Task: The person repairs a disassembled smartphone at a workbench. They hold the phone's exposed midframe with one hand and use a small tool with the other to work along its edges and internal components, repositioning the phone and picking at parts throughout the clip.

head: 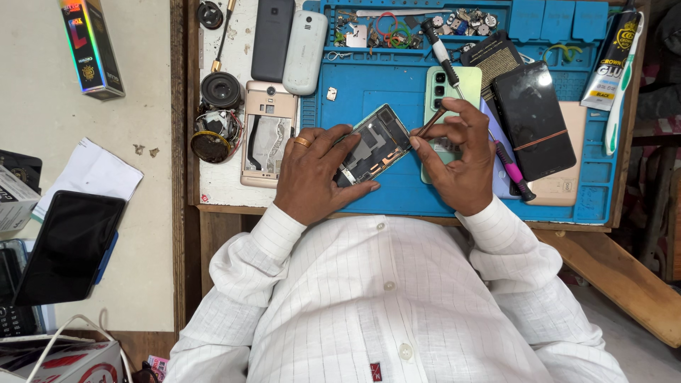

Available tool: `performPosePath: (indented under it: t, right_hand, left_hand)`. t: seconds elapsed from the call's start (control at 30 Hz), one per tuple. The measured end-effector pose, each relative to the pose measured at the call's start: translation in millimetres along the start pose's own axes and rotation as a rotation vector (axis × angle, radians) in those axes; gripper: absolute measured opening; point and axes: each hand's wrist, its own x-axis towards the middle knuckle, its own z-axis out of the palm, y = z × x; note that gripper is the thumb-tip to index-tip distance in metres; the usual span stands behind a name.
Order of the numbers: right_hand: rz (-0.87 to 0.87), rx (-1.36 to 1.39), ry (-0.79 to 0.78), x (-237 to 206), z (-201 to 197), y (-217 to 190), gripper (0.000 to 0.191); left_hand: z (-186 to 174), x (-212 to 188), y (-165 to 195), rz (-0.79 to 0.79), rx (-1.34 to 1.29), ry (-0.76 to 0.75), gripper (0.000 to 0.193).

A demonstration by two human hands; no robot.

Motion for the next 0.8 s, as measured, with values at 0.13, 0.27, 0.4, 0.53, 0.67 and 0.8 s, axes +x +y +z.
performPosePath:
  t: [0.13, 0.27, 0.4, 0.53, 0.67, 0.8]
  right_hand:
    - [0.010, 0.005, 0.015, -0.5, -0.6, 0.9, 0.062]
    - [0.006, 0.004, 0.010, -0.6, -0.1, 1.0, 0.062]
    - [0.002, 0.004, -0.001, -0.5, 1.1, 0.0, 0.061]
    - [-0.025, -0.007, -0.010, 1.2, 0.0, -1.5, 0.060]
    - [-0.051, 0.034, -0.071, 1.6, -1.7, -4.9, 0.058]
    - [-0.111, 0.038, -0.031, 1.6, 1.7, -6.9, 0.058]
  left_hand:
    - [0.3, 0.4, 0.4, 0.002, 0.001, -0.001, 0.078]
    - [-0.4, -0.1, 0.4, 0.000, -0.001, 0.002, 0.078]
    - [-0.2, -0.6, 0.9, 0.000, 0.003, 0.009, 0.078]
    - [0.1, -0.3, 0.2, 0.001, 0.002, 0.003, 0.078]
    - [1.2, 0.1, -0.3, 0.007, 0.008, 0.000, 0.078]
    - [1.0, -0.8, -0.1, 0.000, 0.003, 0.000, 0.078]
